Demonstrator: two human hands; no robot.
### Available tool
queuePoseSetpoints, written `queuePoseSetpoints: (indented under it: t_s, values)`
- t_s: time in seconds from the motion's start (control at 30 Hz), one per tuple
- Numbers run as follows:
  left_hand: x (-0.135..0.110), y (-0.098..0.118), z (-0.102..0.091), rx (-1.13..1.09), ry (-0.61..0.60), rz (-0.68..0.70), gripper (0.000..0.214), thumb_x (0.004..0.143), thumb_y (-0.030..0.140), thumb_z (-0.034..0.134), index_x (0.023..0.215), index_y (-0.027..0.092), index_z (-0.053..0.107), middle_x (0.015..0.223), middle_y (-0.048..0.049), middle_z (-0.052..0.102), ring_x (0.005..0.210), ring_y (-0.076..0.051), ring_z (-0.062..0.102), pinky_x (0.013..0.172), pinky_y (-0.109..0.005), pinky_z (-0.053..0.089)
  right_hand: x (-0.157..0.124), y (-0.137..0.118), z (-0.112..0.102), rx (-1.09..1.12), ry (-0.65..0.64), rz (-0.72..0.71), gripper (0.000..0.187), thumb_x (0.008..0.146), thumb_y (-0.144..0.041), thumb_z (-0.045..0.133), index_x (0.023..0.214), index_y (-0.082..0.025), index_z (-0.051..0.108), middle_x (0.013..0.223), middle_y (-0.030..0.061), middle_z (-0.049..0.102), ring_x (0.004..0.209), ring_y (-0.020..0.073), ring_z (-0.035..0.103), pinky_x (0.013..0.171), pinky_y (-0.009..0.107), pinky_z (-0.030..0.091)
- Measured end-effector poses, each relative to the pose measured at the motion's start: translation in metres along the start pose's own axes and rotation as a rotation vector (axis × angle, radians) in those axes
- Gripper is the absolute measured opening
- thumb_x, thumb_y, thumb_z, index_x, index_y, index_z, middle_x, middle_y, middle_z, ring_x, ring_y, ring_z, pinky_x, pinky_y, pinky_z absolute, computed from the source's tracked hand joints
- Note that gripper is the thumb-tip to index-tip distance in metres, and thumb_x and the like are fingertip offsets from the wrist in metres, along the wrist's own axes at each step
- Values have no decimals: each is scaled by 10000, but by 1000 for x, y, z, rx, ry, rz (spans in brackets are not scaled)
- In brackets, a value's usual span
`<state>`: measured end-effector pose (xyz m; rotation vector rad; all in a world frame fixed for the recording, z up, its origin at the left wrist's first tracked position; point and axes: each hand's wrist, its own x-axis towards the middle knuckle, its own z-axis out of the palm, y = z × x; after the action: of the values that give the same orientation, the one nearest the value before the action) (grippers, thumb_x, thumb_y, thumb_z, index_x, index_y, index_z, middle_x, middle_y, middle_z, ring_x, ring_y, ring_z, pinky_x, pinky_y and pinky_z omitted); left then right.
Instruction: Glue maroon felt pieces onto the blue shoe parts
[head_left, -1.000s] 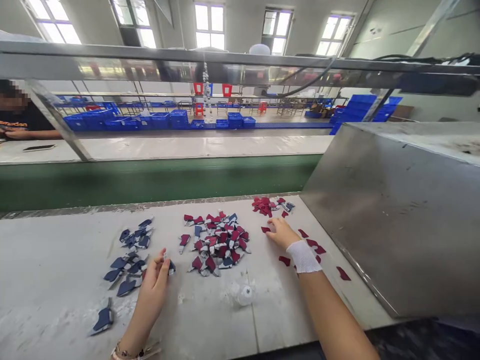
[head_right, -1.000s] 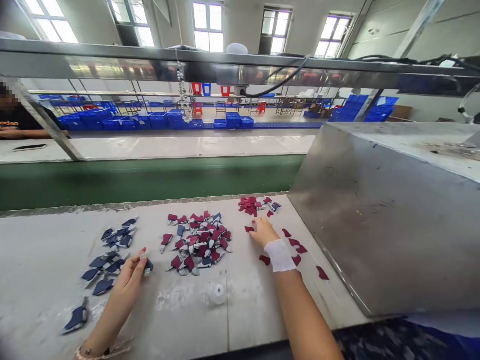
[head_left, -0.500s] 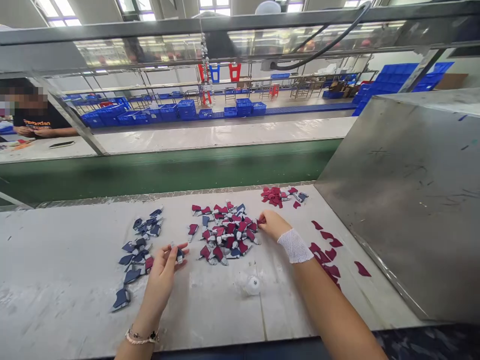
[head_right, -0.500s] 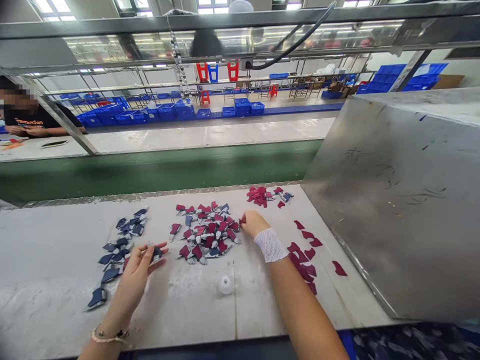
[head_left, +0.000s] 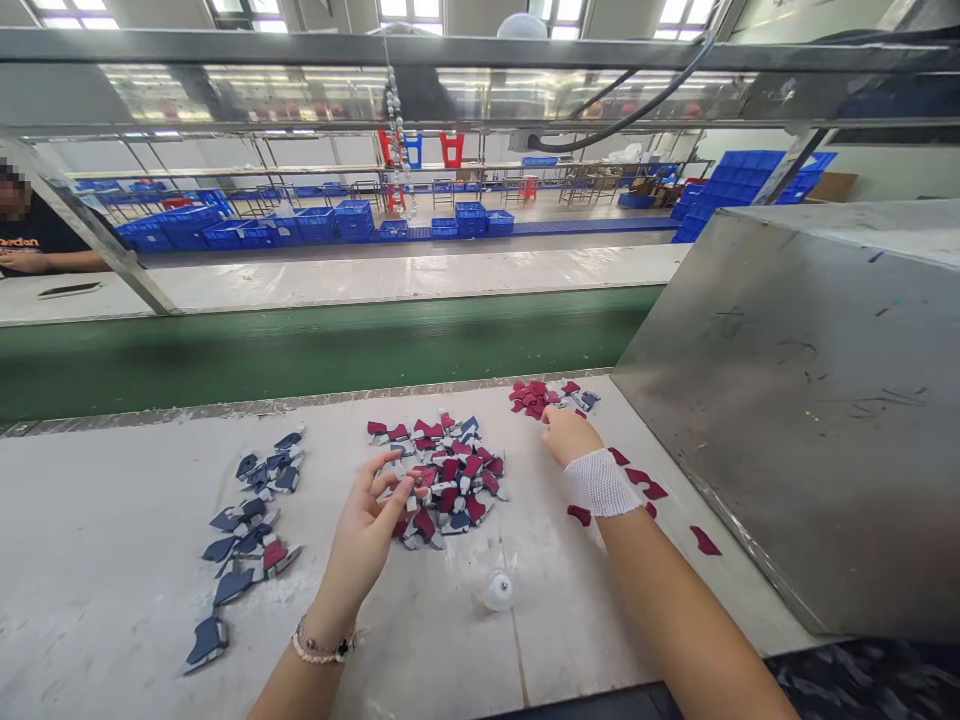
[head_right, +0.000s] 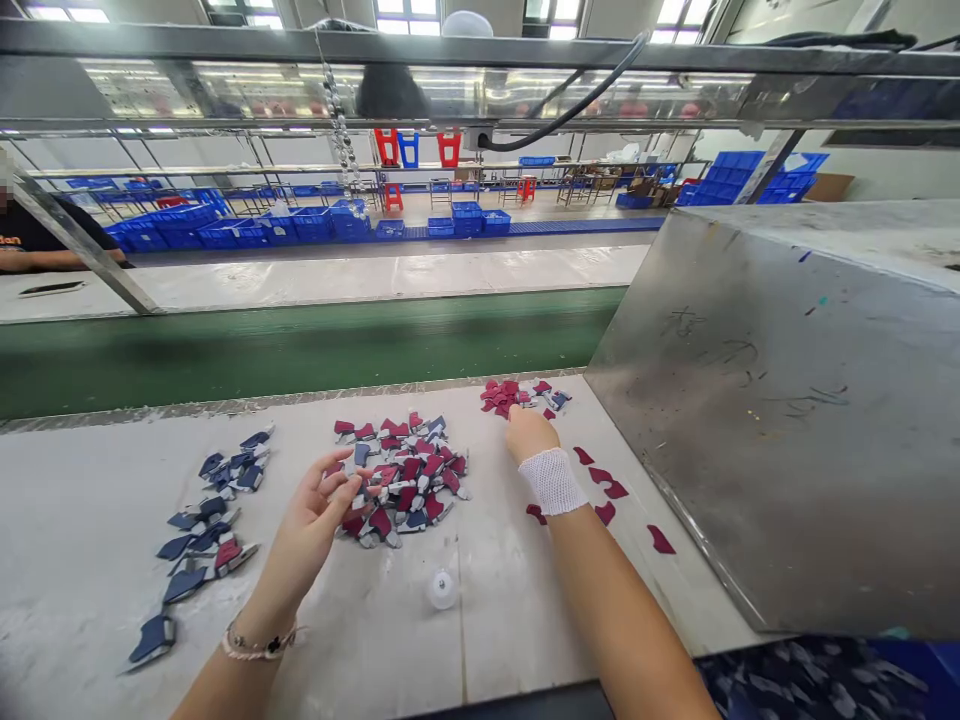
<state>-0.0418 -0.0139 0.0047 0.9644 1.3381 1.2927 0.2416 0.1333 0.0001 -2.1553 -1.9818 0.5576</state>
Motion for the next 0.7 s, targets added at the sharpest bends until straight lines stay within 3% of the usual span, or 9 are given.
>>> queuePoseSetpoints:
  t_s: [0.13, 0.23, 0.33, 0.4, 0.47, 0.53, 0.6, 0.7]
  values:
    - [-9, 1, 3, -31, -19, -74, 591, 756, 522, 772, 1218, 247, 526, 1105, -83, 704, 964, -271, 745, 727, -321, 623, -1, -5, -16, 75, 65, 8, 351, 961, -351, 629, 1269, -186, 591, 1296, 100, 615, 1085, 250, 643, 902, 471, 558]
    - [-18, -7, -2, -124, -6, -114, 517, 737, 498, 804, 1047, 235, 484, 1058, -65, 712, 909, -257, 755, 704, -328, 635, -36, -5, -25, 193, 39, -65, 384, 980, -399, 586, 1308, -201, 562, 1291, 100, 614, 1066, 246, 644, 902, 475, 549]
    - [-29, -19, -7, -178, 1, -169, 501, 758, 516, 785, 949, 236, 416, 992, -39, 717, 818, -223, 759, 572, -253, 603, -98, -1, -17, 338, -187, -270, 428, 977, -473, 541, 1339, -244, 557, 1187, 87, 679, 972, 221, 670, 897, 420, 546]
    - [-36, -29, -9, -180, -7, -198, 496, 774, 547, 759, 936, 236, 409, 857, -6, 707, 717, -198, 750, 478, -198, 540, -138, 0, 1, 433, -401, -419, 595, 749, -501, 802, 1279, -291, 632, 1158, 44, 723, 1026, 249, 676, 922, 366, 546]
    - [-42, -37, -9, -149, -6, -217, 496, 774, 579, 741, 927, 233, 420, 715, 38, 651, 581, -174, 718, 393, -165, 457, -165, -2, 24, 512, -500, -479, 713, 604, -460, 899, 1247, -264, 662, 1261, 70, 690, 1134, 291, 641, 1001, 373, 510]
    - [-46, -41, -7, -90, -14, -231, 477, 782, 590, 726, 913, 221, 453, 642, 64, 591, 499, -154, 685, 367, -155, 417, -178, -6, 46, 586, -497, -455, 522, 740, -424, 796, 1201, -214, 669, 1264, 108, 670, 1201, 299, 600, 1067, 398, 453]
    - [-49, -40, -4, -48, -55, -252, 436, 793, 559, 729, 924, 206, 511, 671, 52, 595, 533, -151, 698, 433, -176, 484, -181, -10, 60, 659, -469, -407, 415, 849, -397, 666, 1211, -199, 628, 1252, 122, 660, 1208, 291, 591, 1072, 417, 440]
    - [-55, -31, 1, -62, -194, -276, 430, 743, 397, 824, 1045, 214, 577, 927, -6, 670, 750, -169, 747, 682, -240, 583, -182, -8, 61, 761, -446, -337, 525, 925, -415, 555, 1390, -226, 401, 1221, 102, 674, 1098, 256, 649, 983, 412, 502]
